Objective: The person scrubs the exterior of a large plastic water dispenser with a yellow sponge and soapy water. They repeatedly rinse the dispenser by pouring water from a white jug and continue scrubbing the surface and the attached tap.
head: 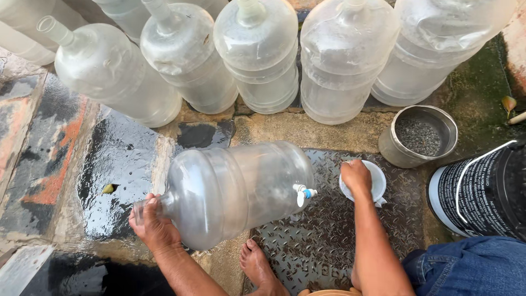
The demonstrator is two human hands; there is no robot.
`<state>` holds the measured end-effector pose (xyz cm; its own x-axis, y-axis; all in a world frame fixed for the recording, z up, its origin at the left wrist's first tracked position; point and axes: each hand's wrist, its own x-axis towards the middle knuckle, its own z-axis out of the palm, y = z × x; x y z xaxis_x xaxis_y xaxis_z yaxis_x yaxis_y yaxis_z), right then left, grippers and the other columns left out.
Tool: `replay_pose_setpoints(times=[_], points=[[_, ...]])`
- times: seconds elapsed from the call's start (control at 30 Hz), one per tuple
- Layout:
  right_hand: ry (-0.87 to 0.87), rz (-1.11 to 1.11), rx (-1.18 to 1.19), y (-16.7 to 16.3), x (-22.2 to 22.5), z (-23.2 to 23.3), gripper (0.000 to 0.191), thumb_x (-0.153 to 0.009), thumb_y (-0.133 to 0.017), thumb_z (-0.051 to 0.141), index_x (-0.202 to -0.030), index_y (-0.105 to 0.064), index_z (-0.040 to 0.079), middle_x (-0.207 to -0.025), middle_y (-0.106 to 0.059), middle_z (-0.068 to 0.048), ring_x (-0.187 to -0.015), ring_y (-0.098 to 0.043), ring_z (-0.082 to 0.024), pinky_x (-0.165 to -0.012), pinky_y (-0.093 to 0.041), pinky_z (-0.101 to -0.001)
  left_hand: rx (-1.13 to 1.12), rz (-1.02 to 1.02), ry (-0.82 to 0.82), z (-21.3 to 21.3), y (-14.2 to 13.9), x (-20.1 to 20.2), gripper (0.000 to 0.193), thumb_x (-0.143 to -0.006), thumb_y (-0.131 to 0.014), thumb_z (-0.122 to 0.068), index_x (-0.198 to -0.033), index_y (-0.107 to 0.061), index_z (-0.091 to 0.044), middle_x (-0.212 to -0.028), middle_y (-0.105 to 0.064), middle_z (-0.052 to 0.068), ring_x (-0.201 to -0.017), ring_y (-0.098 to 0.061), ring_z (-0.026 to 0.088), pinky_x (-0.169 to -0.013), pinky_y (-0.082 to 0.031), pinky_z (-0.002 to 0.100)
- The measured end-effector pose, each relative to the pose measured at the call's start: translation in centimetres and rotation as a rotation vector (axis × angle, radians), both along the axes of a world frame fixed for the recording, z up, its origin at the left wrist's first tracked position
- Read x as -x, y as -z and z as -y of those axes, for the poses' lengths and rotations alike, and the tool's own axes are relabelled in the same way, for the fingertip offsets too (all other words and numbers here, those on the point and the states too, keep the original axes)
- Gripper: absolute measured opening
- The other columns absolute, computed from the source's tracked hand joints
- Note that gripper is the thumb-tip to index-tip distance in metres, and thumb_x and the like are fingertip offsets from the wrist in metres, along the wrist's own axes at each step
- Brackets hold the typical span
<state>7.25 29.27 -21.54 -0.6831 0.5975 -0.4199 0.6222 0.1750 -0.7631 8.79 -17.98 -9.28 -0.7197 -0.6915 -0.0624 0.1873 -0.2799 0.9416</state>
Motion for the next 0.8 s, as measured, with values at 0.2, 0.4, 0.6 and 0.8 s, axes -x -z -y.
replay_pose_setpoints(times=[0.2, 0.4, 0.6, 0.8], points=[[-0.882, -0.211, -0.467, -8.3, -1.7, 15.4, 0.073, -0.103, -0.046, 0.060, -0.158, -0.029, 0.015, -0.169, -0.019, -0.020, -0.157, -0.015, -0.035, -0.127, -0.016, -0.0480, 0.017, -0.029, 0.028, 0.0, 0.6, 0.8, 0.065, -0.083, -0.078, -0.009, -0.134, -0.039, -0.001, -0.125, -0.062, 0.020, -0.111, -0.066, 0.026, -0.103, -0.059, 0.041], [-1.106, -0.436, -0.368, -7.8, -1.1, 17.8, 0.082, -0.103, -0.014, 0.067, -0.164, -0.015, 0.013, -0.174, -0.010, -0.009, -0.159, -0.006, -0.025, -0.127, 0.001, -0.0518, -0.008, -0.047, 0.052, 0.4, 1.0, -0.1, 0.063, -0.082, -0.076, -0.008, -0.131, -0.039, -0.002, -0.123, -0.060, 0.019, -0.111, -0.065, 0.027, -0.105, -0.058, 0.045], [-0.784, 0.055, -0.313, -7.0, 3.1, 11.2, 0.076, -0.102, -0.019, 0.066, -0.157, -0.036, 0.016, -0.167, -0.033, -0.007, -0.159, -0.021, -0.024, -0.130, -0.004, -0.0528, 0.039, -0.024, 0.081, 0.0, 0.6, -0.1, 0.063, -0.079, -0.073, -0.011, -0.132, -0.040, -0.004, -0.120, -0.063, 0.017, -0.112, -0.066, 0.027, -0.107, -0.054, 0.048], [-1.059, -0.779, -0.100, -9.5, -1.7, 19.5, 0.078, -0.104, -0.023, 0.067, -0.158, -0.038, 0.013, -0.166, -0.037, -0.013, -0.156, -0.028, -0.031, -0.127, -0.014, -0.0533, 0.142, 0.015, 0.118, -0.5, 1.0, 0.3, 0.064, -0.083, -0.078, -0.022, -0.132, -0.042, -0.004, -0.121, -0.062, 0.017, -0.113, -0.063, 0.027, -0.109, -0.050, 0.046]])
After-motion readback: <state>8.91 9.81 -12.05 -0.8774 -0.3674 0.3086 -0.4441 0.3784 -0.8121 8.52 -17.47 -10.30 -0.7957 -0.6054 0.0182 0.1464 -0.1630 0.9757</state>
